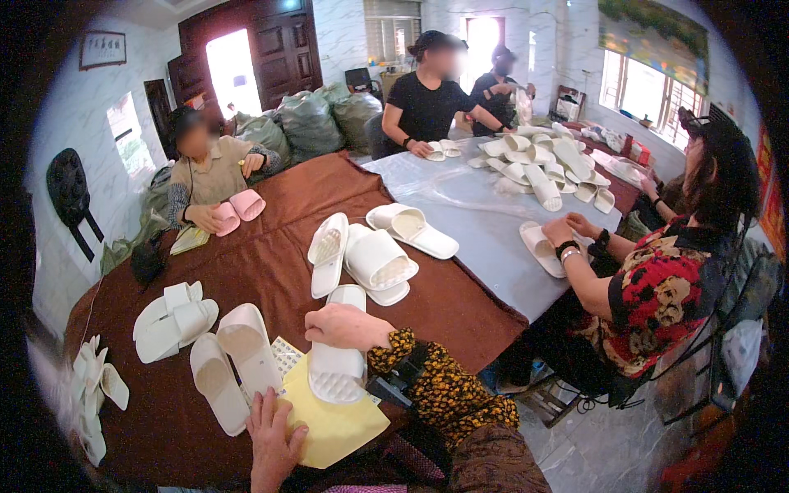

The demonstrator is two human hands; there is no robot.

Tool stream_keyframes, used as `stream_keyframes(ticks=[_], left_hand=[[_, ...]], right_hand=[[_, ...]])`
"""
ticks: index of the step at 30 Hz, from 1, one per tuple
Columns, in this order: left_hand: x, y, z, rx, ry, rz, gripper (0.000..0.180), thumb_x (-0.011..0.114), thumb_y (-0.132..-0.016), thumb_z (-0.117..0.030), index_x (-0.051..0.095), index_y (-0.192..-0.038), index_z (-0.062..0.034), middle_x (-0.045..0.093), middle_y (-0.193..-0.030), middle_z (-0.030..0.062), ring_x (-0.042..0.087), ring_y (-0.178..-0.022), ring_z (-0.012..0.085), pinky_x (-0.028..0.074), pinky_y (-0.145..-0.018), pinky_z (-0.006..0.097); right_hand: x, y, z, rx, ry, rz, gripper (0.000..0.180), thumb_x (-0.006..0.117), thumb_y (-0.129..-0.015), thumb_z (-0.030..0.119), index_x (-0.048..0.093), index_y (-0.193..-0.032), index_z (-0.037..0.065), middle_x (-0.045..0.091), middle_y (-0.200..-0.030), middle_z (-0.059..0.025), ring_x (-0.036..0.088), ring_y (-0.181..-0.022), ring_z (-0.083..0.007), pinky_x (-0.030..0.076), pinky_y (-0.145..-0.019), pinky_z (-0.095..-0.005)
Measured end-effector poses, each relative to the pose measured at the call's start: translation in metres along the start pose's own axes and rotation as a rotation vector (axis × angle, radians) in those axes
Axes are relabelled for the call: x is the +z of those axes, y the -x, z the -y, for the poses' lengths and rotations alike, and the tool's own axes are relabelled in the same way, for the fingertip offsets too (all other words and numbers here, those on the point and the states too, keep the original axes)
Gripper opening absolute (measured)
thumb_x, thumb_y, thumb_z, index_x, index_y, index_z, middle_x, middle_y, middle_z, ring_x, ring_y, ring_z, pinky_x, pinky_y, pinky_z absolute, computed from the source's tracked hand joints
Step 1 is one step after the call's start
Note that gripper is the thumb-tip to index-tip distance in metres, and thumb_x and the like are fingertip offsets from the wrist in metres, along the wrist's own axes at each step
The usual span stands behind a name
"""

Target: Applying size labels inside white slippers.

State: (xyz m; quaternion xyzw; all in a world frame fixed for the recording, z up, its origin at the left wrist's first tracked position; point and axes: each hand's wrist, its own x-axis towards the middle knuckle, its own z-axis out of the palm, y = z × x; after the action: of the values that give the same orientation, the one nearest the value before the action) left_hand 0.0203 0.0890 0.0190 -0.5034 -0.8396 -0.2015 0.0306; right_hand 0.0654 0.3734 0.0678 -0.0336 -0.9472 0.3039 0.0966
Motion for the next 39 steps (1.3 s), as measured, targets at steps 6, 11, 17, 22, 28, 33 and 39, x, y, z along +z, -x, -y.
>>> stream_keyframes(ticks=[6,11,17,22,28,33,39], left_hand=[[-0.003,-0.001,-0.003,0.008,0.002,0.068,0.051,0.068,-0.079,-0.024,0.055,-0.121,0.0018,0.04,-0.143,0.0247,0.033,-0.132,0.046,0.025,-0.107,0.056],[-0.003,-0.003,-0.001,0.169,-0.063,-0.122,0.05,0.066,-0.084,-0.025,0.056,-0.127,-0.0023,0.051,-0.135,0.0179,0.047,-0.119,0.0403,0.038,-0.098,0.05],[0.0,0.001,0.001,0.13,-0.053,-0.125,0.053,0.067,-0.083,-0.026,0.054,-0.128,-0.0016,0.052,-0.131,0.0211,0.047,-0.115,0.042,0.037,-0.098,0.05],[-0.001,0.002,0.001,0.159,-0.044,-0.108,0.053,0.068,-0.083,-0.027,0.055,-0.127,-0.0007,0.052,-0.13,0.0222,0.048,-0.114,0.0419,0.038,-0.097,0.051],[-0.007,0.003,-0.001,0.153,-0.097,-0.054,0.055,0.068,-0.084,-0.029,0.054,-0.129,-0.0005,0.051,-0.132,0.0217,0.047,-0.117,0.0422,0.038,-0.098,0.051],[-0.006,0.005,0.001,0.12,-0.151,-0.041,0.059,0.068,-0.084,-0.031,0.053,-0.132,-0.0014,0.049,-0.136,0.021,0.046,-0.119,0.0422,0.038,-0.099,0.051],[0.004,0.005,0.006,0.069,-0.07,-0.097,0.061,0.066,-0.08,-0.037,0.053,-0.124,0.0034,0.044,-0.138,0.0212,0.038,-0.127,0.0414,0.029,-0.105,0.052]], right_hand=[[-0.001,0.001,0.0,0.006,0.021,0.004,0.023,0.054,-0.092,0.026,0.064,-0.096,0.005,0.068,-0.086,-0.0172,0.065,-0.085,-0.036,0.051,-0.076,-0.0448],[-0.001,-0.001,-0.002,-0.005,0.013,0.014,0.024,0.054,-0.092,0.026,0.064,-0.095,0.004,0.069,-0.088,-0.0166,0.065,-0.086,-0.0353,0.051,-0.078,-0.0439],[-0.002,0.0,0.0,0.006,-0.003,0.023,0.026,0.054,-0.092,0.027,0.064,-0.097,0.003,0.067,-0.09,-0.0179,0.064,-0.089,-0.0355,0.05,-0.079,-0.0441],[0.002,0.003,-0.007,-0.042,-0.031,-0.02,0.026,0.054,-0.092,0.026,0.064,-0.095,0.002,0.067,-0.089,-0.0185,0.064,-0.088,-0.0361,0.05,-0.078,-0.0442],[0.002,0.004,-0.005,-0.063,-0.011,-0.055,0.025,0.055,-0.09,0.024,0.063,-0.09,0.0,0.066,-0.083,-0.0197,0.064,-0.083,-0.0372,0.05,-0.075,-0.0455],[0.004,-0.001,-0.004,-0.045,-0.023,-0.046,0.026,0.057,-0.089,0.025,0.065,-0.092,0.001,0.066,-0.083,-0.0196,0.065,-0.083,-0.0374,0.051,-0.076,-0.0453],[0.004,-0.01,-0.01,-0.024,-0.025,0.0,0.026,0.057,-0.09,0.026,0.066,-0.1,0.004,0.069,-0.093,-0.0158,0.066,-0.09,-0.0322,0.051,-0.08,-0.0399]])
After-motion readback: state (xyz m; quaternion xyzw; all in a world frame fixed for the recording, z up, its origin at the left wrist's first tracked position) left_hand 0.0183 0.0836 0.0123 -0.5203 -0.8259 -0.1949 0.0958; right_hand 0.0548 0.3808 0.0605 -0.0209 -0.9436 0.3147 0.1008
